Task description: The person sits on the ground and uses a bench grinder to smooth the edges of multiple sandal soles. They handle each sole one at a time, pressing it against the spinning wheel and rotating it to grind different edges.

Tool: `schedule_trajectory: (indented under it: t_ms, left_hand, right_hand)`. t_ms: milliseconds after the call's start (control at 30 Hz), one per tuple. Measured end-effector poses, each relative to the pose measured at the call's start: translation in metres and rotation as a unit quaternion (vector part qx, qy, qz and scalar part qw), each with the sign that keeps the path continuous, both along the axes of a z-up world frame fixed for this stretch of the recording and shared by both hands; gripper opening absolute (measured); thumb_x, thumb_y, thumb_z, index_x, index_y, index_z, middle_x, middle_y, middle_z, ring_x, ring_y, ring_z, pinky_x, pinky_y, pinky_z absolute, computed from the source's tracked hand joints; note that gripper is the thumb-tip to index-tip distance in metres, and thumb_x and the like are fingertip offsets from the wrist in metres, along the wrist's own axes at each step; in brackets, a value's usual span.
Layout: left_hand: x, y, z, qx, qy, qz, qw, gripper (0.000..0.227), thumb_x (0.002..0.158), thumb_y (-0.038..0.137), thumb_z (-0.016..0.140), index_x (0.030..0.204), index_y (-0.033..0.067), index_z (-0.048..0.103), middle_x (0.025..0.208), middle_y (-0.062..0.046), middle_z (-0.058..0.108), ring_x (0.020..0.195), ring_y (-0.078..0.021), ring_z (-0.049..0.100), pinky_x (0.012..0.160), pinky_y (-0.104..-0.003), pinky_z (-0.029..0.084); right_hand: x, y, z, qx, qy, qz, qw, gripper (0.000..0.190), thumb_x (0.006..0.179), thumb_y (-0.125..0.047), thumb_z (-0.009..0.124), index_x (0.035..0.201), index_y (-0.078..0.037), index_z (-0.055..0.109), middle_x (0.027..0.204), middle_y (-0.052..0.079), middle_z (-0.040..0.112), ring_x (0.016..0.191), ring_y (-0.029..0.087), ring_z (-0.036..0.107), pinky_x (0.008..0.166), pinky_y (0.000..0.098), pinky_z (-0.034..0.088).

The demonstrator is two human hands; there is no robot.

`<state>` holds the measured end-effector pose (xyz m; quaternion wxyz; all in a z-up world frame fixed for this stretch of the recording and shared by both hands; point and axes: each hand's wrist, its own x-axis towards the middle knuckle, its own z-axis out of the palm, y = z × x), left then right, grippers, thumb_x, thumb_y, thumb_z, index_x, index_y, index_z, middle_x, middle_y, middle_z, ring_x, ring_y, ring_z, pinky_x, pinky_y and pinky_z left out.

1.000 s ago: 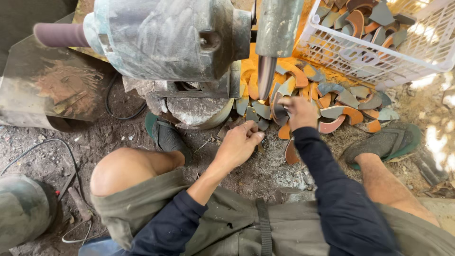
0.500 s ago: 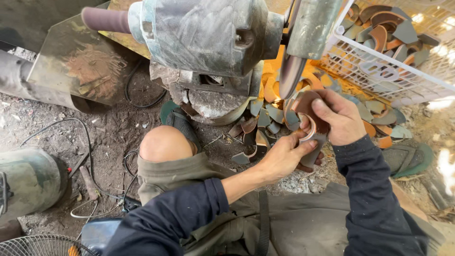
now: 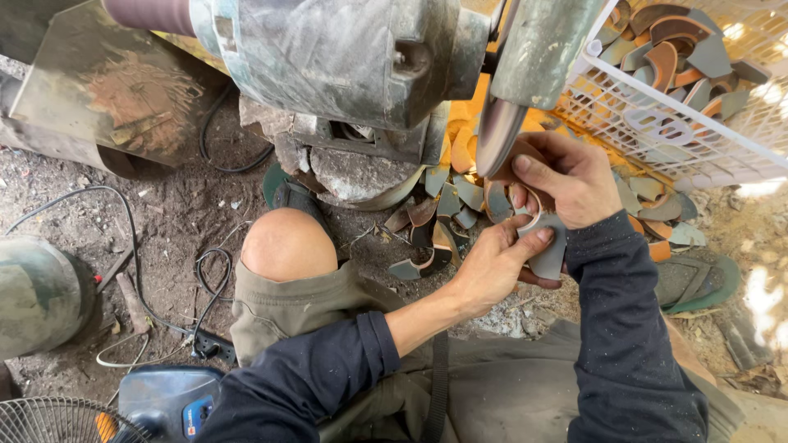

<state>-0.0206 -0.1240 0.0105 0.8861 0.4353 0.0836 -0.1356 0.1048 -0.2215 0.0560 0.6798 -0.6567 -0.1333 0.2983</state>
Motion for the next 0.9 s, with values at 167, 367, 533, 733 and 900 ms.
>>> schedule_trajectory:
  t_ms: [167, 367, 533, 733, 900]
  left_hand:
    - [0.008, 0.001, 0.003, -0.02, 0.016, 0.008, 1.0, 0.053, 0.109, 0.025, 0.052, 0.143, -0.0148, 0.042, 0.119, -0.019, 0.065, 0.102, -0.0232, 0.07, 0.078, -0.037, 0.066]
    - [0.018, 0.007, 0.014, 0.001, 0.024, 0.01, 1.0, 0.056, 0.107, 0.026, 0.053, 0.144, -0.0142, 0.042, 0.118, -0.021, 0.067, 0.099, -0.0248, 0.071, 0.075, -0.036, 0.067]
    - [0.02, 0.01, 0.019, 0.049, 0.052, -0.009, 0.997, 0.056, 0.106, 0.028, 0.053, 0.144, -0.0115, 0.044, 0.116, -0.021, 0.069, 0.091, -0.0275, 0.073, 0.058, -0.036, 0.052]
    - [0.018, 0.005, 0.011, 0.0, 0.031, 0.019, 0.999, 0.057, 0.106, 0.026, 0.054, 0.143, -0.015, 0.04, 0.118, -0.021, 0.066, 0.098, -0.0249, 0.071, 0.075, -0.037, 0.066]
    - [0.005, 0.003, 0.007, 0.001, 0.032, 0.017, 0.999, 0.056, 0.107, 0.025, 0.053, 0.142, -0.017, 0.044, 0.116, -0.022, 0.066, 0.099, -0.0244, 0.071, 0.076, -0.037, 0.067]
  right_hand:
    - [0.006, 0.002, 0.001, -0.005, -0.009, -0.003, 1.0, 0.03, 0.102, -0.008, 0.065, 0.129, 0.006, 0.064, 0.094, 0.008, 0.07, 0.066, 0.011, 0.062, 0.053, 0.0241, 0.048]
    - [0.013, 0.007, 0.006, -0.004, -0.027, 0.003, 1.0, 0.031, 0.104, -0.009, 0.063, 0.132, 0.006, 0.064, 0.093, 0.009, 0.071, 0.066, 0.011, 0.063, 0.052, 0.0219, 0.048]
    - [0.018, 0.007, 0.008, 0.006, -0.027, 0.0, 1.0, 0.032, 0.105, -0.009, 0.063, 0.134, 0.006, 0.062, 0.092, 0.009, 0.07, 0.066, 0.011, 0.062, 0.054, 0.0221, 0.048]
    - [0.015, 0.005, 0.003, 0.0, -0.02, 0.009, 1.0, 0.029, 0.106, -0.01, 0.062, 0.13, 0.007, 0.063, 0.091, 0.01, 0.07, 0.065, 0.011, 0.061, 0.054, 0.0232, 0.048]
    - [0.005, 0.003, -0.004, -0.003, -0.01, -0.003, 1.0, 0.032, 0.103, -0.011, 0.066, 0.13, 0.007, 0.064, 0.093, 0.009, 0.069, 0.065, 0.011, 0.061, 0.053, 0.0231, 0.047]
